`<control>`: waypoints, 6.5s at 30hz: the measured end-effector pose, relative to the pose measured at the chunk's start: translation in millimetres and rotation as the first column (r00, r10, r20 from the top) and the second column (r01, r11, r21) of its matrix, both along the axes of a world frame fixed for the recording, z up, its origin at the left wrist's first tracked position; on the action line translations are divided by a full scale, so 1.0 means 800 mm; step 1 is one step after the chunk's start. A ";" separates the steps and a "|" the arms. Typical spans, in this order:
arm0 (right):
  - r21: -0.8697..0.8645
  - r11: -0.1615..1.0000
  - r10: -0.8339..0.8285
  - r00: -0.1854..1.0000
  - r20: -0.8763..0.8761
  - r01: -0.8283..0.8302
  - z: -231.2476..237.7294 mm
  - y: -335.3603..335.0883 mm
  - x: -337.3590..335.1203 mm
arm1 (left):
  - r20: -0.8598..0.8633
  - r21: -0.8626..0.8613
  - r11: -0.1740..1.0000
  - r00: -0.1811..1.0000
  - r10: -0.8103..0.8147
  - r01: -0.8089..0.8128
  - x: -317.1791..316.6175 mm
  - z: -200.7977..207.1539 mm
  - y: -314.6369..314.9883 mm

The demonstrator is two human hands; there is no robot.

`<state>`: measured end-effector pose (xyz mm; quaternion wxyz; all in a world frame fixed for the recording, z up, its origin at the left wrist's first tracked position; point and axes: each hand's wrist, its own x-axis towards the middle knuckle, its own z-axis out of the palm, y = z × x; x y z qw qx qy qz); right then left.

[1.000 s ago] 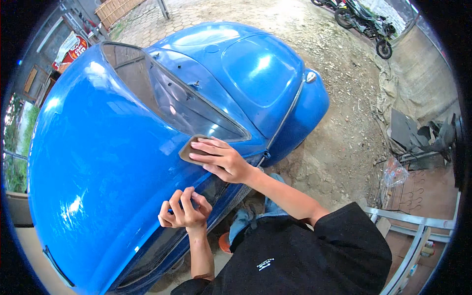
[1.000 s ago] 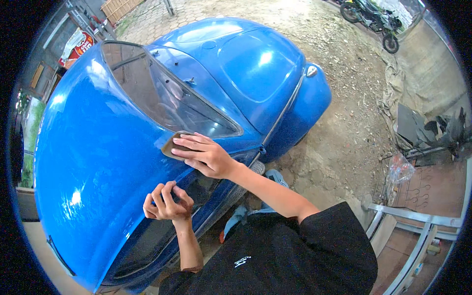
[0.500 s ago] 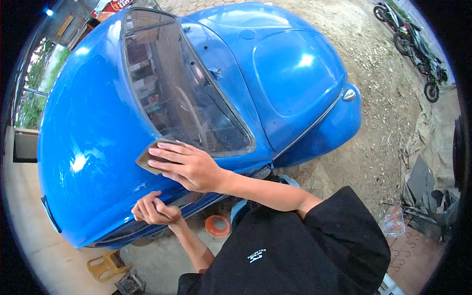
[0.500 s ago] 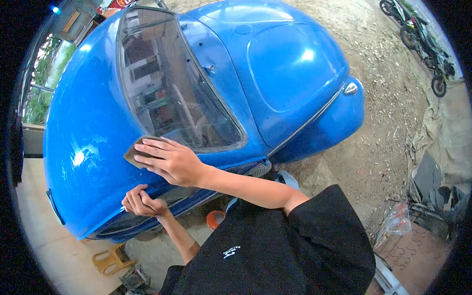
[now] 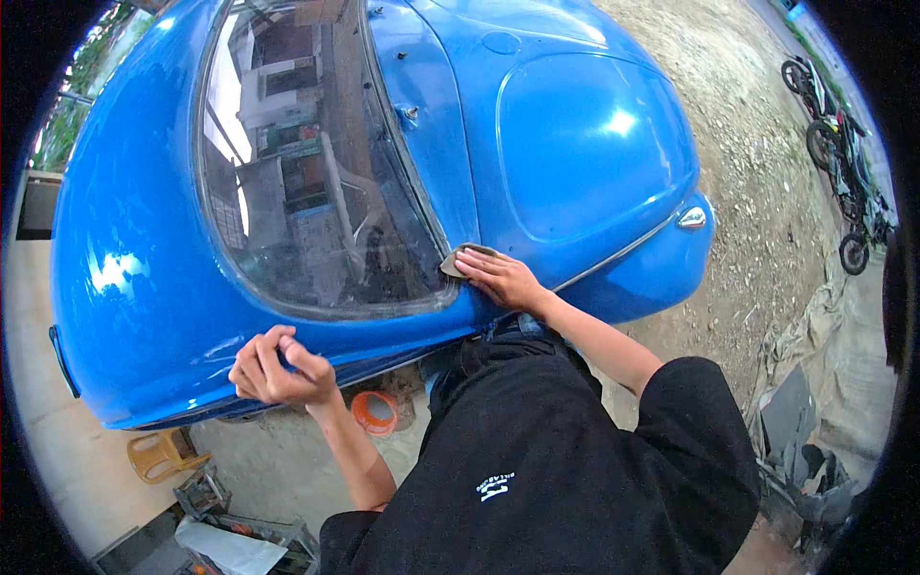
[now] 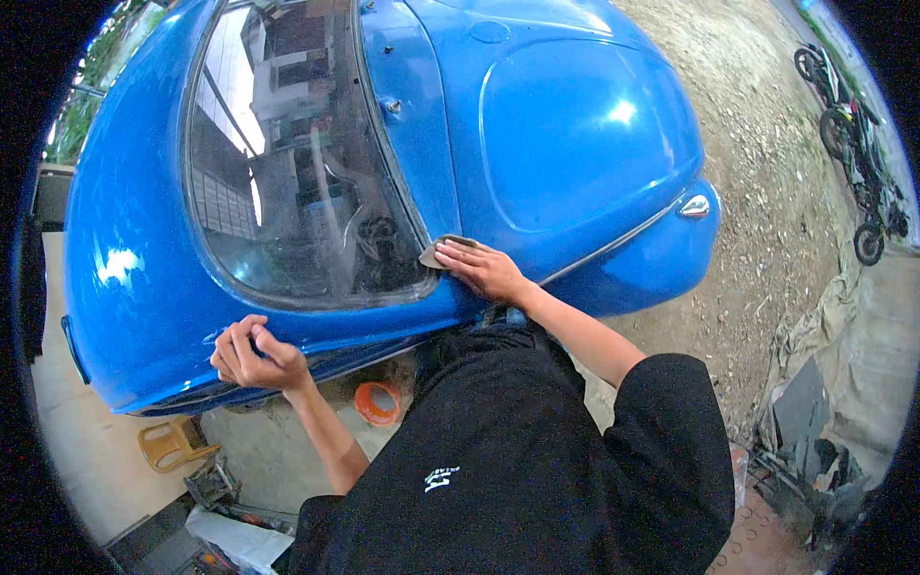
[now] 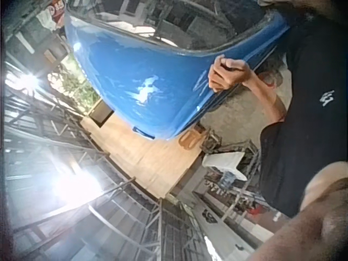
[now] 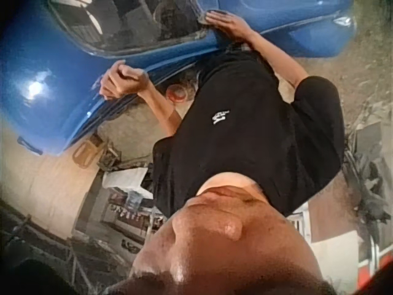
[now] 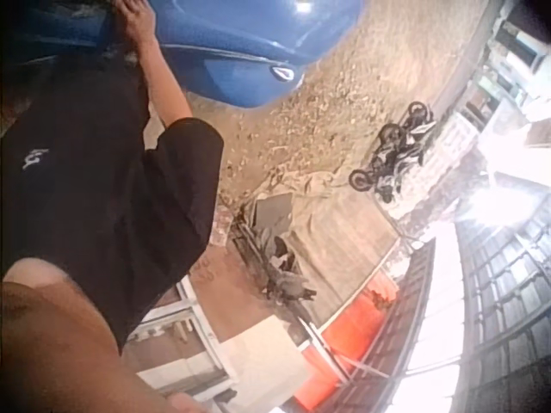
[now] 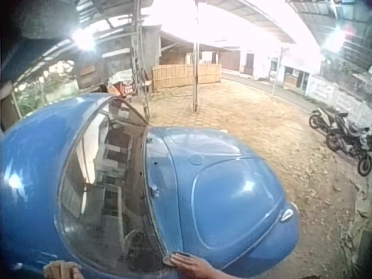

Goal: The person sands the roof, window frames, and exterior body panels of a car with sandpaper, dipping the sandpaper into a bucket of water by hand.

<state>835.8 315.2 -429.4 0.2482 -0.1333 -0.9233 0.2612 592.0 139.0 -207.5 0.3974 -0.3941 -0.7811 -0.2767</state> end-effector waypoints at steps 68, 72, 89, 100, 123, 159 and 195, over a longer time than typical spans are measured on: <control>-0.120 0.936 0.266 0.890 -0.371 -0.330 0.203 0.042 -0.273 | 0.022 0.253 0.964 0.997 0.079 -0.082 0.015 -0.018 0.005; -0.098 0.781 0.588 0.779 -0.217 -0.617 0.081 0.004 -0.141 | 0.005 0.276 0.959 0.997 0.074 -0.073 0.016 -0.014 -0.003; 0.454 0.761 0.641 0.646 -0.414 -0.464 0.381 0.010 -0.379 | 0.107 0.295 0.952 0.993 0.058 -0.087 0.018 -0.010 -0.007; 0.468 0.546 0.836 0.489 -0.249 -0.695 0.377 0.017 -0.353 | 0.155 0.030 0.904 0.896 0.417 -0.426 -0.111 0.112 -0.009; 0.404 0.884 0.354 0.900 -0.254 -0.234 0.411 0.117 -0.484 | 0.233 0.014 0.890 0.867 0.441 -0.457 -0.115 0.105 0.004; 0.336 0.895 0.408 0.845 -0.346 -0.294 0.379 0.023 -0.388 | 0.208 0.007 0.875 0.857 0.472 -0.484 -0.120 0.099 -0.019; 0.314 0.909 0.368 0.879 -0.303 -0.272 0.401 0.018 -0.399 | 0.167 0.008 0.873 0.861 0.480 -0.488 -0.110 0.103 -0.006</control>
